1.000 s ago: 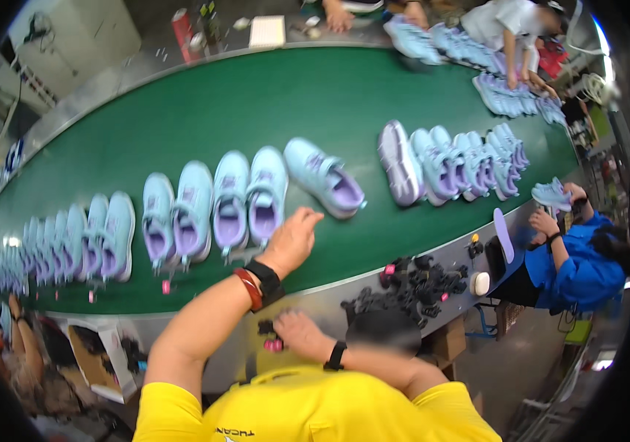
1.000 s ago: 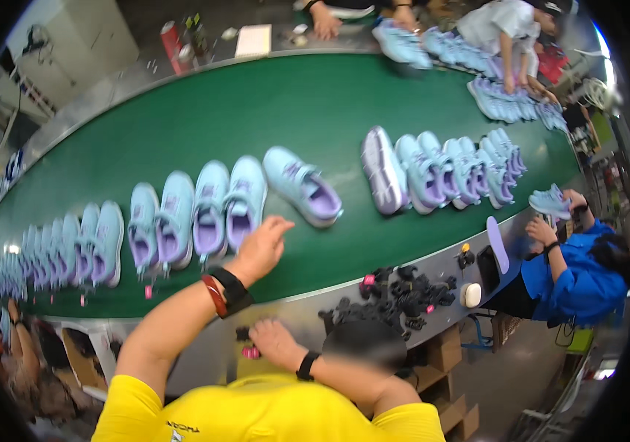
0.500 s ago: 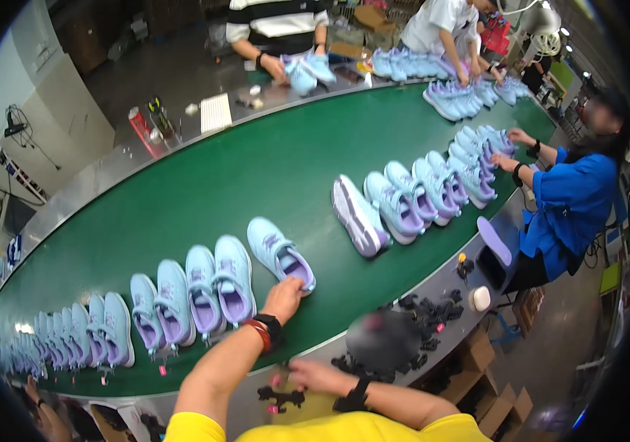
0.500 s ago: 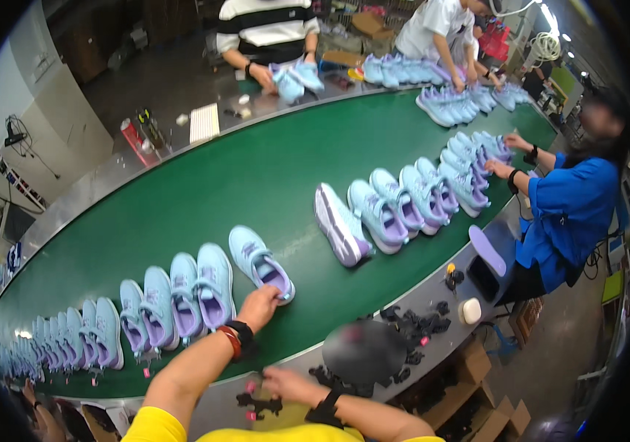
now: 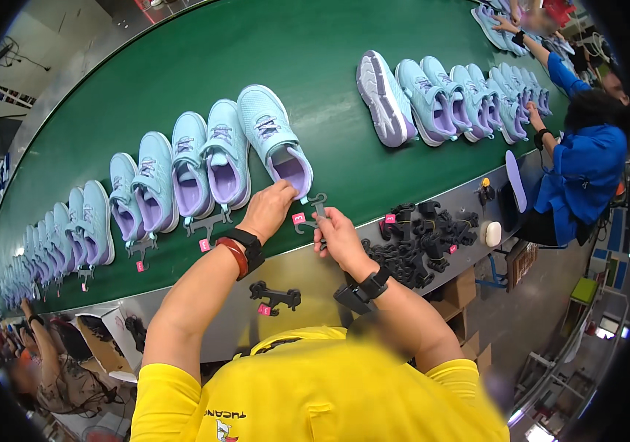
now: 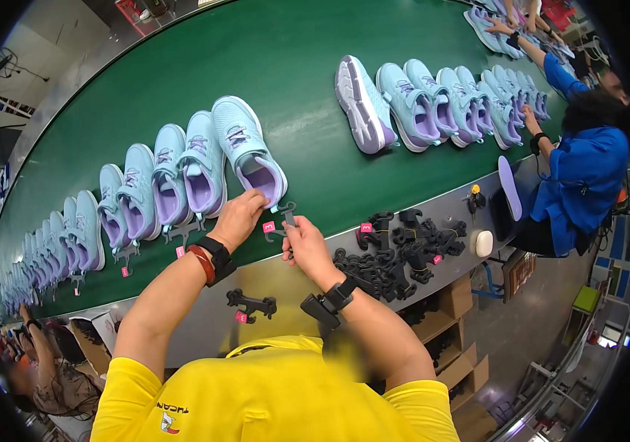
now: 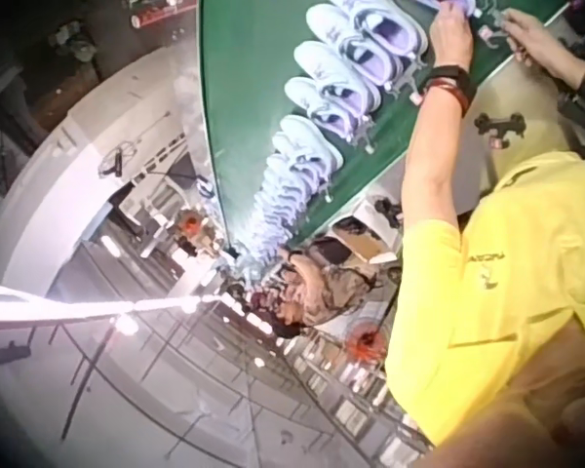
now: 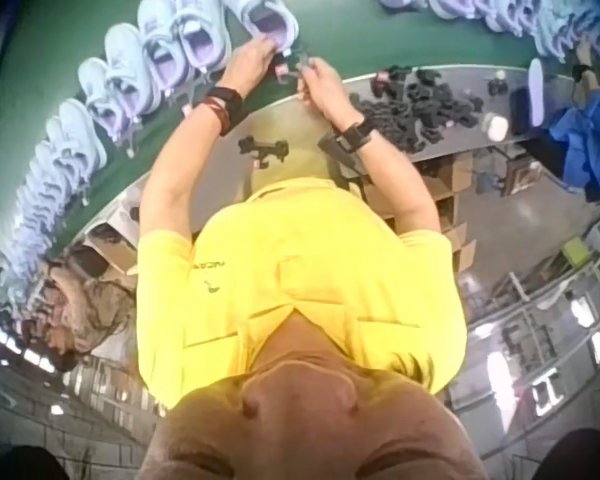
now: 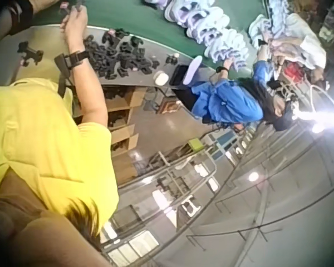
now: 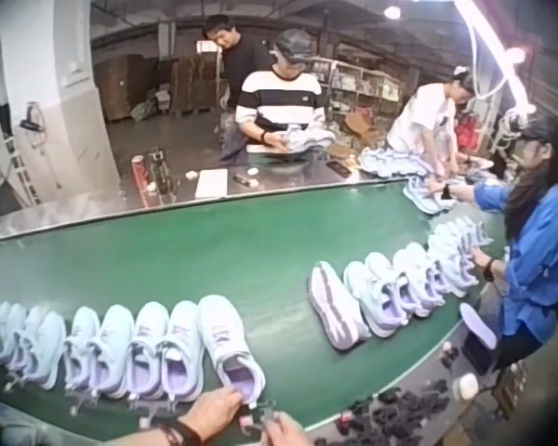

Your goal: The person takes black plastic hangers from a cardboard box and attaches them to the tongues of light blue sneakers moving along a conveyor belt. The person works continuously, picking up hangers and securing them to the shoes as they pass by.

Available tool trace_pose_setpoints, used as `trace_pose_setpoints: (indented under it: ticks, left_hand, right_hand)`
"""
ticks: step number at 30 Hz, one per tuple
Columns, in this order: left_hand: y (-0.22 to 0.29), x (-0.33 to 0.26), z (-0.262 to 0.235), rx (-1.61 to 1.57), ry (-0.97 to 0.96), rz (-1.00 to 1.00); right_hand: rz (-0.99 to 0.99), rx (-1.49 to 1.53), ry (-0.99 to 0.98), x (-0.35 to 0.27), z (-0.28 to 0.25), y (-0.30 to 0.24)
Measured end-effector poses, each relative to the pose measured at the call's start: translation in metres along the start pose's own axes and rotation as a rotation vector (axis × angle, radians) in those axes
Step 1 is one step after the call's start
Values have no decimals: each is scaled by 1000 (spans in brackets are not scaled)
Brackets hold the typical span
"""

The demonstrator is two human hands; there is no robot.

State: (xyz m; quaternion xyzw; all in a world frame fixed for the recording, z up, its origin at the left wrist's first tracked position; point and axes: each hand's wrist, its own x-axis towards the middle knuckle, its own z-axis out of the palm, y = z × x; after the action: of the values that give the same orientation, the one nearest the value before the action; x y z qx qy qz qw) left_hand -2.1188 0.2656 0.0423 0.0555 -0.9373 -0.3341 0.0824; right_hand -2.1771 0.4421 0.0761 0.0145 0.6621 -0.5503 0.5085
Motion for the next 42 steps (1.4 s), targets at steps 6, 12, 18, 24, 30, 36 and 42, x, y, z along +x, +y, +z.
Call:
trace_pose_setpoints:
  ticks: [6,12,18,24,30,36,42]
  left_hand:
    - [-10,-3,-5,61,-97,2]
    - [-2,12,-18,160,-193,42]
    - [20,9,-14,211,-273,15]
    - [27,9,-11,243,-264,-87]
    - [30,8,-8,190,-234,-239]
    - [27,9,1,146,-180,-274]
    - [25,8,3,0,-92,-294]
  right_hand:
    - [62,-337,-201,7,4,-14]
    - [98,-317,-297,33,-19,-43]
    - [-657,-766,219,60,-79,-61]
    - [-309,-1062,478,113,-199,-109]
    - [-529,-1178,287,101,-170,-103]
    - [-728,-1289,91,96,-135,-92]
    - [-917,-1443,44,104,-131,-87]
